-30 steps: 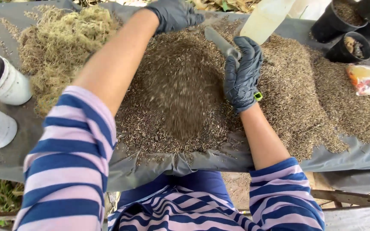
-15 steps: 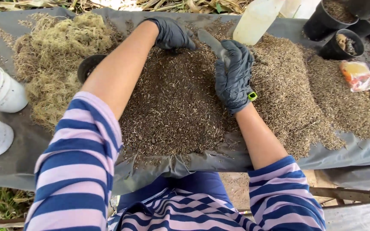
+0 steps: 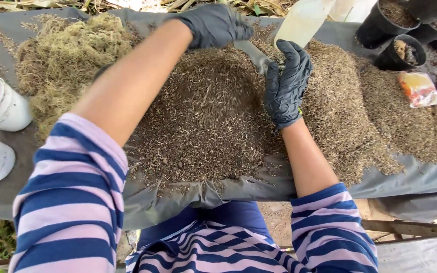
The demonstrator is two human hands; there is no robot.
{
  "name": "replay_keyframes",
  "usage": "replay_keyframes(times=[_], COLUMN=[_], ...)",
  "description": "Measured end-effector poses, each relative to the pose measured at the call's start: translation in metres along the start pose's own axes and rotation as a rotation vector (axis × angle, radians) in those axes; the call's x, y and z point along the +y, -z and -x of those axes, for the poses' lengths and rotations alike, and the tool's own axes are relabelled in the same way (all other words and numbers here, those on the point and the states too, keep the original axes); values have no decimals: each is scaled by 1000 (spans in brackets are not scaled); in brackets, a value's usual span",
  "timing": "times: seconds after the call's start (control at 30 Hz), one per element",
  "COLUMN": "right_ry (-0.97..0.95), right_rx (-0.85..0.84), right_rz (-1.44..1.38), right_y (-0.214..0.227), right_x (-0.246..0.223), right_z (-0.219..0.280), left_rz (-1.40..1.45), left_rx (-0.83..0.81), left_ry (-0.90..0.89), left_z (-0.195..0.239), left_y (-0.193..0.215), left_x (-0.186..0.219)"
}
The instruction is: Mixing potting soil components by hand and with a trowel, then filling a small pot and spraying it with water.
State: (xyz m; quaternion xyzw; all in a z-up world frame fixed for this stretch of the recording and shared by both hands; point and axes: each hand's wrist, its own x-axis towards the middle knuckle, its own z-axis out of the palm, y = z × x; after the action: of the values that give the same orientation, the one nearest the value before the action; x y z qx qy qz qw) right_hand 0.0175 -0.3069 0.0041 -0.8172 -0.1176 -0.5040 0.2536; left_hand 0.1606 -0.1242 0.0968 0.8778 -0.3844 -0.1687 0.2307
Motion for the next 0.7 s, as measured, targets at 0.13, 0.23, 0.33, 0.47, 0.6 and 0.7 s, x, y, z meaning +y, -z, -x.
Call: replay_keyframes(times=[0.13, 0.23, 0.33, 0.47, 0.6, 0.7], right_ry=[-47, 18, -125, -250, -346, -380], right_rx=[-25, -95, -466, -737, -922, -949], right_rz=[23, 201, 659, 674, 601, 557], right_y=[1, -6, 1, 0, 9, 8], right_x=[1, 10, 16, 28, 24, 27], right_z=[-1, -4, -3, 7, -3, -9], left_rz=[-264, -66, -89, -214, -84, -149], left_rx=[-210, -280, -417, -480, -545, -599], left_ry=[265, 393, 176, 410, 366, 359], left_z=[4, 10, -1, 11, 22, 33], left_y=[-21, -17, -22, -17, -8, 12], left_x=[55, 77, 49, 40, 33, 51])
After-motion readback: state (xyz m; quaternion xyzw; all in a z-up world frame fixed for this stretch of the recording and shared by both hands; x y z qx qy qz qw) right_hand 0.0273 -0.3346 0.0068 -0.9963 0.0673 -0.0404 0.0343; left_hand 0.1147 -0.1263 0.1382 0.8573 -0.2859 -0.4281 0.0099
